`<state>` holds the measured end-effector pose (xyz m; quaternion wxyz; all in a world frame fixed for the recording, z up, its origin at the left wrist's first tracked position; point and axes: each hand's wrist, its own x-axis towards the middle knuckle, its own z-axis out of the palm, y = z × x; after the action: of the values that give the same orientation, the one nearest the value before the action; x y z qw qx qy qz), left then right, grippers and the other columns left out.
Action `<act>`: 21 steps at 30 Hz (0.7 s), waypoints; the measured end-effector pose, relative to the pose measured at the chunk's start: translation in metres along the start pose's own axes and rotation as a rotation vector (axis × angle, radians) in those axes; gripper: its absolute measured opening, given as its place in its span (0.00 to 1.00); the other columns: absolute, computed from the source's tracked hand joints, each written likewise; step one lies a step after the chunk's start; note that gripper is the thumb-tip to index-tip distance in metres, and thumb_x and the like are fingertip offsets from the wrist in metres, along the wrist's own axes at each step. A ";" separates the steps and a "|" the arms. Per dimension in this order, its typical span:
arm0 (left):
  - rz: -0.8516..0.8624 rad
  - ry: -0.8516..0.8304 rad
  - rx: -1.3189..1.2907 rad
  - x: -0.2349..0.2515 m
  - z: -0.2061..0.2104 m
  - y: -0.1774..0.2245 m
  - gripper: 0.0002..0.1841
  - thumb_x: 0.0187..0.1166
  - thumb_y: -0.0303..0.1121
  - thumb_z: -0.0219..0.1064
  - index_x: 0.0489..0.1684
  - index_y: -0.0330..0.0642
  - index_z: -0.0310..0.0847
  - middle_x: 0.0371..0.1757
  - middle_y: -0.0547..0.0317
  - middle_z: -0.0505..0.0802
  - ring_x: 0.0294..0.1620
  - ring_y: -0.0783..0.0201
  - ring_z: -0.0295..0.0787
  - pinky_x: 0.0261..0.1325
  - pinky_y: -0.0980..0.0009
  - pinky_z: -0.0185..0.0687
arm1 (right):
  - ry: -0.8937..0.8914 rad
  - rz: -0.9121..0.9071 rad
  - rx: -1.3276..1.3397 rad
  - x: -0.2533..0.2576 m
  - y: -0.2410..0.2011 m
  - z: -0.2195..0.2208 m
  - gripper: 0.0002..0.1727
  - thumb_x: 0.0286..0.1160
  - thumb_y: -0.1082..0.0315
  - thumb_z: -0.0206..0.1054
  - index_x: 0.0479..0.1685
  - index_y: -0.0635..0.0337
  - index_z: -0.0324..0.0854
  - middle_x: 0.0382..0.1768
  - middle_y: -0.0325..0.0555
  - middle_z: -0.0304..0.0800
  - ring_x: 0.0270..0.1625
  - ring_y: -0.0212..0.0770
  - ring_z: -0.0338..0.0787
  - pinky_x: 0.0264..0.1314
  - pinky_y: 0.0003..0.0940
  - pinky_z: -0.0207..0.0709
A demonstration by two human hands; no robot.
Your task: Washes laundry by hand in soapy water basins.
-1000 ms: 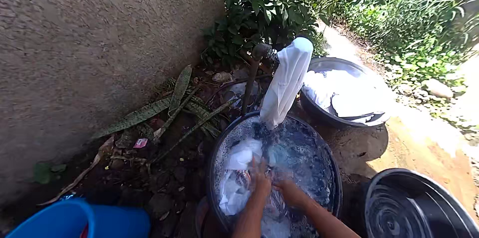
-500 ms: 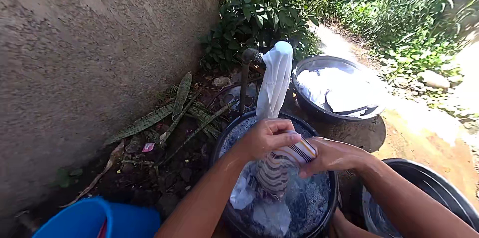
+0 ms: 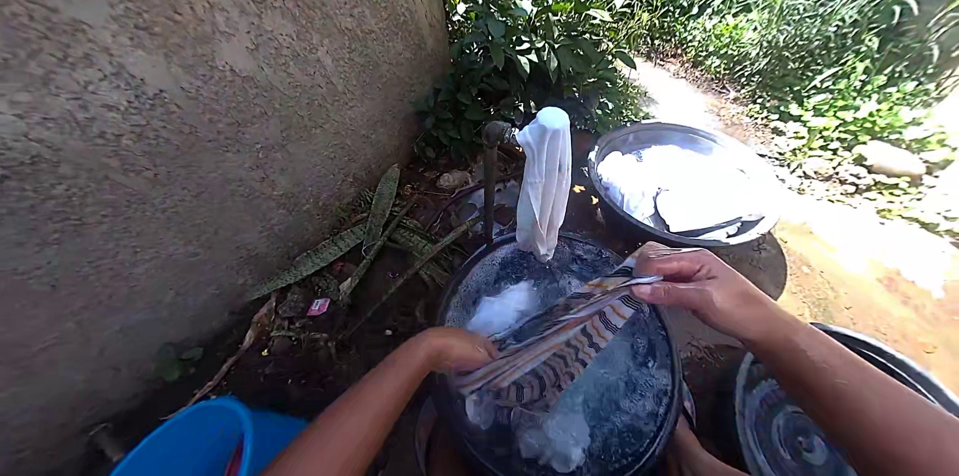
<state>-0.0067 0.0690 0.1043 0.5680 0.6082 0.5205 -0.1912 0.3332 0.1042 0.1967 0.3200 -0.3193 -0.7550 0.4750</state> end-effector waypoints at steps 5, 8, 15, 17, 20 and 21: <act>-0.259 -0.011 0.487 0.026 0.032 0.016 0.22 0.91 0.40 0.53 0.67 0.31 0.81 0.68 0.30 0.86 0.73 0.32 0.80 0.71 0.28 0.69 | -0.194 -0.436 -0.463 -0.010 -0.042 -0.027 0.14 0.75 0.59 0.70 0.21 0.51 0.89 0.25 0.27 0.85 0.44 0.27 0.84 0.57 0.25 0.75; -0.438 0.198 0.499 0.022 0.023 0.005 0.24 0.87 0.40 0.58 0.75 0.33 0.77 0.79 0.28 0.76 0.80 0.30 0.71 0.75 0.33 0.70 | -0.249 -0.433 -1.101 -0.038 -0.023 -0.032 0.20 0.81 0.51 0.57 0.23 0.50 0.84 0.21 0.36 0.79 0.35 0.40 0.83 0.37 0.35 0.76; -0.366 0.048 0.650 0.052 0.062 -0.001 0.34 0.81 0.37 0.68 0.89 0.41 0.64 0.96 0.37 0.46 0.92 0.24 0.39 0.84 0.24 0.35 | -0.620 0.282 -0.950 -0.075 0.107 0.024 0.15 0.81 0.61 0.68 0.43 0.67 0.89 0.56 0.61 0.89 0.67 0.65 0.84 0.65 0.62 0.77; -0.335 0.088 0.594 0.085 0.080 -0.005 0.37 0.77 0.41 0.73 0.88 0.42 0.66 0.96 0.34 0.41 0.90 0.19 0.38 0.79 0.18 0.41 | -0.715 0.403 -0.796 -0.075 0.143 0.058 0.15 0.82 0.64 0.66 0.52 0.68 0.89 0.74 0.61 0.80 0.79 0.66 0.75 0.75 0.64 0.71; -0.360 0.207 0.466 0.134 0.104 -0.004 0.38 0.70 0.40 0.77 0.81 0.35 0.71 0.95 0.34 0.45 0.91 0.21 0.38 0.79 0.19 0.43 | -0.751 0.464 -0.708 -0.075 0.185 0.108 0.17 0.80 0.63 0.68 0.55 0.68 0.89 0.84 0.63 0.69 0.88 0.69 0.63 0.84 0.70 0.58; -0.377 0.232 0.418 0.146 0.109 -0.004 0.40 0.70 0.41 0.78 0.82 0.30 0.68 0.94 0.33 0.48 0.91 0.22 0.38 0.81 0.20 0.42 | -0.763 0.502 -0.708 -0.073 0.194 0.121 0.17 0.80 0.63 0.68 0.53 0.70 0.89 0.82 0.67 0.70 0.87 0.71 0.63 0.84 0.71 0.58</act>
<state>0.0854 0.0319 -0.0481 0.3217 0.6224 0.6349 -0.3256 0.3162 0.0520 -0.0372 -0.2239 -0.3822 -0.8311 0.3363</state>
